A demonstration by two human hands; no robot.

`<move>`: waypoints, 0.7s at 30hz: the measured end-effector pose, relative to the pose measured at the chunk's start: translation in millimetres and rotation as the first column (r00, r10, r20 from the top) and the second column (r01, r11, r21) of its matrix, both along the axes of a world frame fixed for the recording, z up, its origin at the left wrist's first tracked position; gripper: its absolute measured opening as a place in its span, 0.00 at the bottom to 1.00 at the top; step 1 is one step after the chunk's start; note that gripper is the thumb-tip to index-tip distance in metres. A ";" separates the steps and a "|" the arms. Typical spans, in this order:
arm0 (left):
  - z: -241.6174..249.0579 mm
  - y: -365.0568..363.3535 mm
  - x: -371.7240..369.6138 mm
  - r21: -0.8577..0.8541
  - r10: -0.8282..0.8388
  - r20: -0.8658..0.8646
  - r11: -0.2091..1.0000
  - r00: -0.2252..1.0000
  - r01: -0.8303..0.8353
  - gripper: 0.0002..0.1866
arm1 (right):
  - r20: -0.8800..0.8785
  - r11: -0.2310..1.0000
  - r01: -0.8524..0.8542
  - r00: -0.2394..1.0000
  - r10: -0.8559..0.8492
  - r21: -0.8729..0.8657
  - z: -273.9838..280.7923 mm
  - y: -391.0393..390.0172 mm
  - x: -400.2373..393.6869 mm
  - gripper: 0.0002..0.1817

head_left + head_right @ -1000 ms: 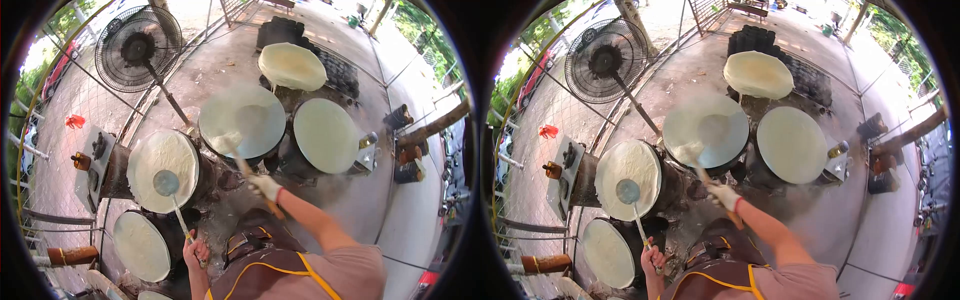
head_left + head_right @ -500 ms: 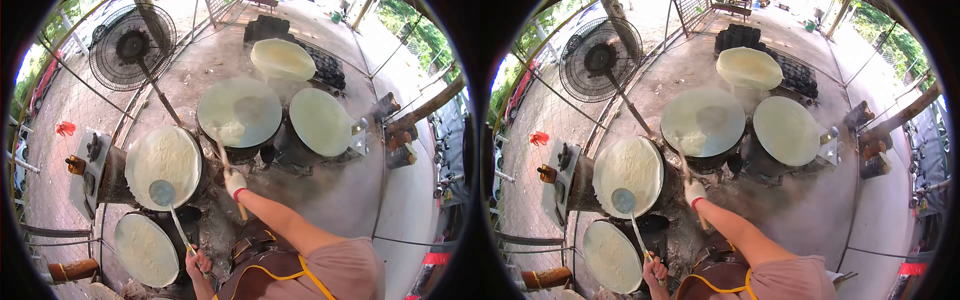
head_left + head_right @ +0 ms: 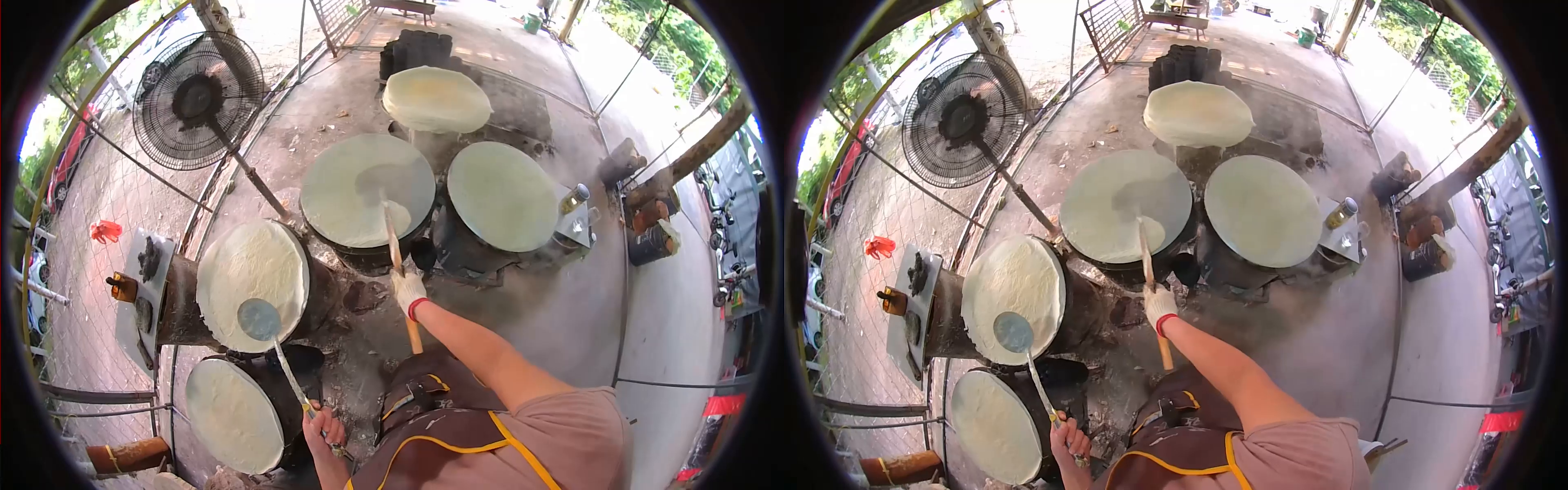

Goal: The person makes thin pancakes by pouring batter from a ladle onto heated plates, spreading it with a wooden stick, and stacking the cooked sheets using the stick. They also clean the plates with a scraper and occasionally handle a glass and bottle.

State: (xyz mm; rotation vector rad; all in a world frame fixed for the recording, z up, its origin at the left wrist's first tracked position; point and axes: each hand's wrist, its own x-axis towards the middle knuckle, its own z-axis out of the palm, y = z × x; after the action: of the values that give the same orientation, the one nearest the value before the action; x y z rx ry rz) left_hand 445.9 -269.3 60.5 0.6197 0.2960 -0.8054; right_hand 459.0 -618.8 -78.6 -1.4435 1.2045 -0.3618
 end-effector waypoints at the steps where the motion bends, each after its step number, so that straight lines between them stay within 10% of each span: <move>1: -1.9 -5.3 -3.3 -0.006 0.007 0.005 1.000 1.000 -0.007 0.09 | 0.056 0.992 -0.058 0.997 0.052 0.110 1.1 1.8 -1.5 0.18; 5: 2.1 -37.4 -18.6 -0.061 0.013 0.009 0.998 1.000 -0.013 0.08 | 0.149 0.887 -0.256 0.965 0.214 0.384 -31.8 -10.7 -45.9 0.15; 8: 9.5 -71.5 -33.5 -0.057 0.053 -0.019 0.997 0.998 -0.054 0.08 | 0.022 0.980 -0.199 0.980 0.199 -0.002 -71.6 -66.5 -61.3 0.14; 12: 21.4 -129.5 -53.8 -0.063 0.051 0.021 0.997 0.998 -0.050 0.08 | -0.073 0.973 -0.229 0.970 0.230 0.023 21.5 -116.9 -61.2 0.20; 14: 27.1 -157.4 -62.9 -0.062 0.050 0.024 0.997 0.998 -0.048 0.08 | -0.132 0.850 -0.420 0.907 0.399 -0.319 -13.4 -112.3 -84.2 0.22; 15: 29.8 -169.4 -68.3 -0.057 0.050 0.021 0.997 0.999 -0.048 0.08 | -0.162 0.806 -0.582 0.810 0.564 -0.104 16.5 -123.7 -99.2 0.22; 21: 35.2 -219.4 -84.5 -0.076 0.031 -0.007 0.997 0.999 -0.032 0.09 | -0.159 0.802 -0.503 0.864 0.478 -0.323 -19.1 -207.0 -60.9 0.20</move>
State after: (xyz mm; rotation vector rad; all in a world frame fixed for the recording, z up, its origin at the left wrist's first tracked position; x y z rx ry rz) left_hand 361.5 -488.8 95.7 0.5402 0.2782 -0.7844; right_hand 398.1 -825.8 -97.7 -2.0367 0.7906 -0.1691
